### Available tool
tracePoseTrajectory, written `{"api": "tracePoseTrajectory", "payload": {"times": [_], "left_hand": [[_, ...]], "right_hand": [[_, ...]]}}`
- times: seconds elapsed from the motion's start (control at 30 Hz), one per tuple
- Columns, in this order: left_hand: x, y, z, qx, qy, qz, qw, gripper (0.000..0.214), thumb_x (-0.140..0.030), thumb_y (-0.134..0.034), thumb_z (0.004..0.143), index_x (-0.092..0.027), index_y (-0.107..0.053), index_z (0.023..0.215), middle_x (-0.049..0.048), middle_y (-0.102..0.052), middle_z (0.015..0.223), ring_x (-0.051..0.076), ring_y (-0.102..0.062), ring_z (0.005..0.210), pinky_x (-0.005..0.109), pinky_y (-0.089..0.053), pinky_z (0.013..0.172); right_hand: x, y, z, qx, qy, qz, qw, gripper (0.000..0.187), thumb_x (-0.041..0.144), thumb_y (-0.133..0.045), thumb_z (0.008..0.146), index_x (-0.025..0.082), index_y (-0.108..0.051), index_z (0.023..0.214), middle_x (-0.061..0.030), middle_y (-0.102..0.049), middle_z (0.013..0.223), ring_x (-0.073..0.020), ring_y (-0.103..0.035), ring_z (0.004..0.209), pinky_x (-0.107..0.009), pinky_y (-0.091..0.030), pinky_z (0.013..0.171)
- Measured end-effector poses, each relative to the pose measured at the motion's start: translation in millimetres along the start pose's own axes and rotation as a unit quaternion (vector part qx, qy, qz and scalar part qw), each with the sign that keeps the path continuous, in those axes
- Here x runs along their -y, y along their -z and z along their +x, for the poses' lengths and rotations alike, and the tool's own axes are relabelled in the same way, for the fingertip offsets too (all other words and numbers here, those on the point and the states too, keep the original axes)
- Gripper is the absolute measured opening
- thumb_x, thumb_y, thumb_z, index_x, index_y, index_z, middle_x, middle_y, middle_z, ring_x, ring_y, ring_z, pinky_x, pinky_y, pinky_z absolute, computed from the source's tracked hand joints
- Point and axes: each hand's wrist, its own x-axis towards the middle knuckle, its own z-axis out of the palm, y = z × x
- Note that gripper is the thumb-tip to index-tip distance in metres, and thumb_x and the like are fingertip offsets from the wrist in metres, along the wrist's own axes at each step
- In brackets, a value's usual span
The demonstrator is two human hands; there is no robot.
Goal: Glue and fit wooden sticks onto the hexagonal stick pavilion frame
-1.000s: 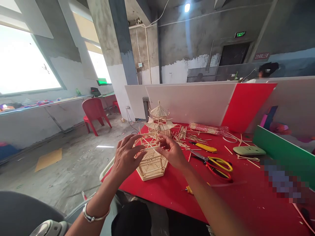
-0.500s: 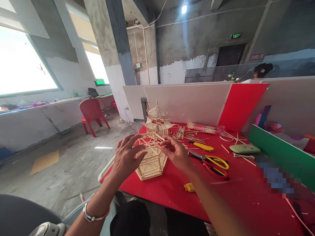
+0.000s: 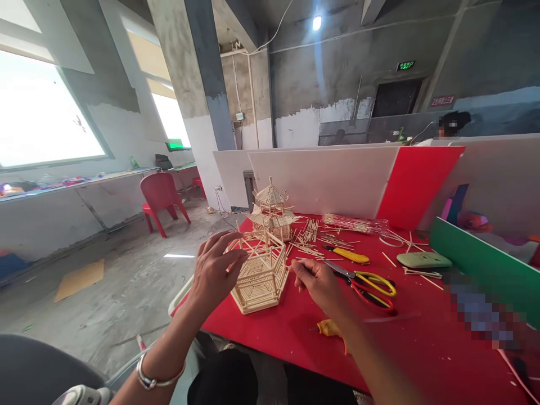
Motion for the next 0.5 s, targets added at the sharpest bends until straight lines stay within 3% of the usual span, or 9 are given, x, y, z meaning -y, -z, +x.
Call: {"api": "tracePoseTrajectory", "payload": {"times": [0.17,0.37,0.5], "left_hand": [[-1.2,2.1,2.6,-0.026,0.0,-0.011,1.0,0.017,-0.024,-0.063,0.092,-0.026,-0.075,0.081,0.006,-0.071,0.119,0.028,-0.06,0.114,0.046,-0.045,0.093],[-6.8,5.5,4.3,-0.044,0.006,-0.014,0.999,0.018,-0.027,-0.065,0.091,-0.025,-0.073,0.075,0.0064,-0.072,0.118,0.028,-0.06,0.114,0.047,-0.045,0.093],[-6.4,6.0,5.8,-0.028,0.003,-0.002,1.0,0.018,-0.029,-0.065,0.091,-0.025,-0.074,0.075,0.0065,-0.071,0.119,0.029,-0.06,0.114,0.046,-0.046,0.091]], "right_hand": [[2.9,3.6,-3.2,0.029,0.005,-0.013,0.999,0.046,0.064,-0.057,0.088,0.021,-0.068,0.08,0.0005,-0.062,0.061,-0.0154,-0.056,0.056,-0.028,-0.043,0.057],[8.5,13.5,-7.8,0.023,0.0,-0.037,0.999,0.042,0.062,-0.06,0.087,0.021,-0.071,0.083,0.0007,-0.062,0.062,-0.0153,-0.057,0.057,-0.028,-0.044,0.058],[11.3,26.7,-17.8,0.041,-0.009,-0.086,0.995,0.039,0.058,-0.057,0.09,0.022,-0.073,0.088,0.0,-0.063,0.066,-0.0164,-0.058,0.062,-0.029,-0.046,0.062]]}}
